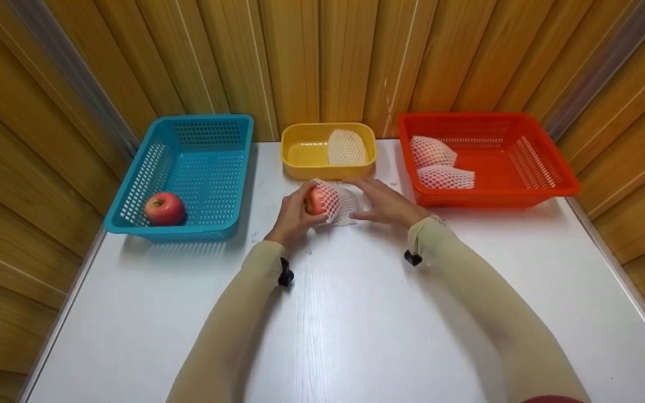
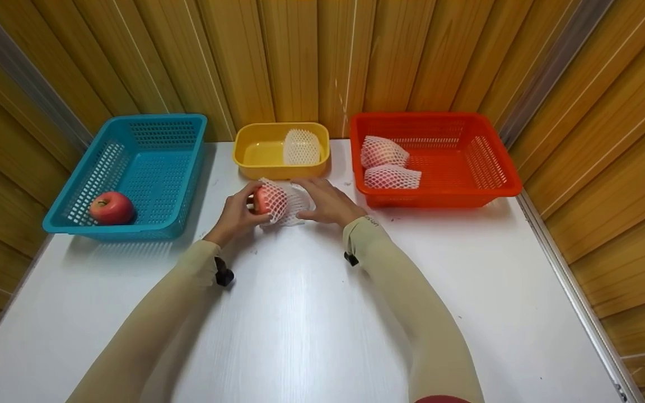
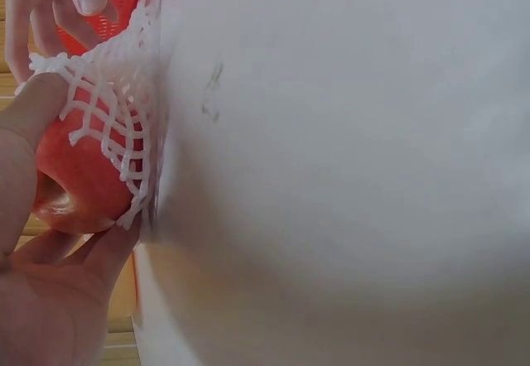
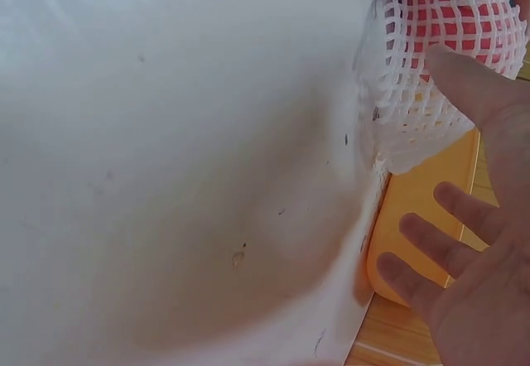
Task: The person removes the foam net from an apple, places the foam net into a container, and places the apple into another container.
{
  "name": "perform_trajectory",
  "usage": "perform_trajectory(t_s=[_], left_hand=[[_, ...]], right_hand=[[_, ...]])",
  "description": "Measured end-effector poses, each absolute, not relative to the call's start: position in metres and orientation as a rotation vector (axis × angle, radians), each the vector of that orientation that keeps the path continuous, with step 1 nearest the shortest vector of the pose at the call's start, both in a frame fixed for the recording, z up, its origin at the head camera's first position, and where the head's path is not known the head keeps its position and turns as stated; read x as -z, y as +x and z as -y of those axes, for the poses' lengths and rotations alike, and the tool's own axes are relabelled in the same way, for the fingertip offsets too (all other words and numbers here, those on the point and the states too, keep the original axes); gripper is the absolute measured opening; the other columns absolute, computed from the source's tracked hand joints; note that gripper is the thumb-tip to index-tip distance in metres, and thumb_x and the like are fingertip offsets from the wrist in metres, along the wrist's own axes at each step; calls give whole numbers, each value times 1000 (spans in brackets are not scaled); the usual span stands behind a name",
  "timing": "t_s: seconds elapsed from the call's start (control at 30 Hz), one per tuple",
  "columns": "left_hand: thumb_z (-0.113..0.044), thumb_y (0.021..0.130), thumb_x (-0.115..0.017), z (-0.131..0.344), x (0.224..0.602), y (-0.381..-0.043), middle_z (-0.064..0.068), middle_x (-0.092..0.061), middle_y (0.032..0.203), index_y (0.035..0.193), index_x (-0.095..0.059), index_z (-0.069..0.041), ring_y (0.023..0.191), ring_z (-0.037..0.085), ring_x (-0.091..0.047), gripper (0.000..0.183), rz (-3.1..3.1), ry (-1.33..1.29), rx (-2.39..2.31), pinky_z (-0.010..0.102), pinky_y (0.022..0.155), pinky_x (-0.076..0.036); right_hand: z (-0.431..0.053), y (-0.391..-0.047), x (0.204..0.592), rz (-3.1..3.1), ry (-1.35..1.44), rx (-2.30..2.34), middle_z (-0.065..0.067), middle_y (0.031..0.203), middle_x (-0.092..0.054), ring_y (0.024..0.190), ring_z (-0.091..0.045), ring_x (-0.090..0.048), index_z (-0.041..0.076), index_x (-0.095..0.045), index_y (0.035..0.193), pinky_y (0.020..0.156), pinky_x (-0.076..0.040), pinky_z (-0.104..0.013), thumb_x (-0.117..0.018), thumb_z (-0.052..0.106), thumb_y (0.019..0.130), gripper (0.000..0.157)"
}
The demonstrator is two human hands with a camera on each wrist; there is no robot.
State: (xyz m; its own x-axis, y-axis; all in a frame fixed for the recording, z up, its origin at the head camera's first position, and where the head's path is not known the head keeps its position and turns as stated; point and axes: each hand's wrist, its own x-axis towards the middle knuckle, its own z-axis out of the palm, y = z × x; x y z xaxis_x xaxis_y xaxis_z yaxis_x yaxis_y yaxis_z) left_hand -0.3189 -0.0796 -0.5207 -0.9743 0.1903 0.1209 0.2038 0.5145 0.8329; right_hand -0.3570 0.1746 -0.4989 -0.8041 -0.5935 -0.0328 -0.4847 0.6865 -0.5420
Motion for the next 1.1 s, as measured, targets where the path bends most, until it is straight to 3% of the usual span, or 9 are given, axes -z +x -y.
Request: perform_trajectory(t_s=[0.43,0.67,0.9,1.1], left_hand=[[-10,82,-87,76,522,-321,10,-59,141,145,-50,-12,125,22,-57,73,2721,-368,1507,39,113,-44],[-10,81,-88,79,525,-321,15,-62,135,143,-49,-10,113,24,-59,73,2727,-393,1456,39,97,-52],[-7,80,-88,80,523,-318,13,-60,137,144,-48,-11,115,23,-58,75,2739,-325,1542,37,99,-52],[-7,80,-88,81,520,-318,11,-59,137,144,-47,-10,117,22,-57,76,2729,-291,1554,36,103,-51]], right_hand=[[-172,-360,500,-2679,-854,794,-4,161,-39,149,-27,-33,27,-36,159,122,-27,-54,-80,34,91,82],[-164,-364,504,-2676,-878,817,-2,159,-44,146,-27,-40,21,-37,159,122,-28,-50,-79,29,92,80],[-155,-364,506,-2735,-822,767,-2,151,-53,140,-28,-46,22,-51,151,120,-32,-50,-71,36,98,60],[-148,-366,503,-2814,-972,746,-2,122,-69,114,-26,-59,15,-69,127,108,-45,-47,-69,26,100,29]])
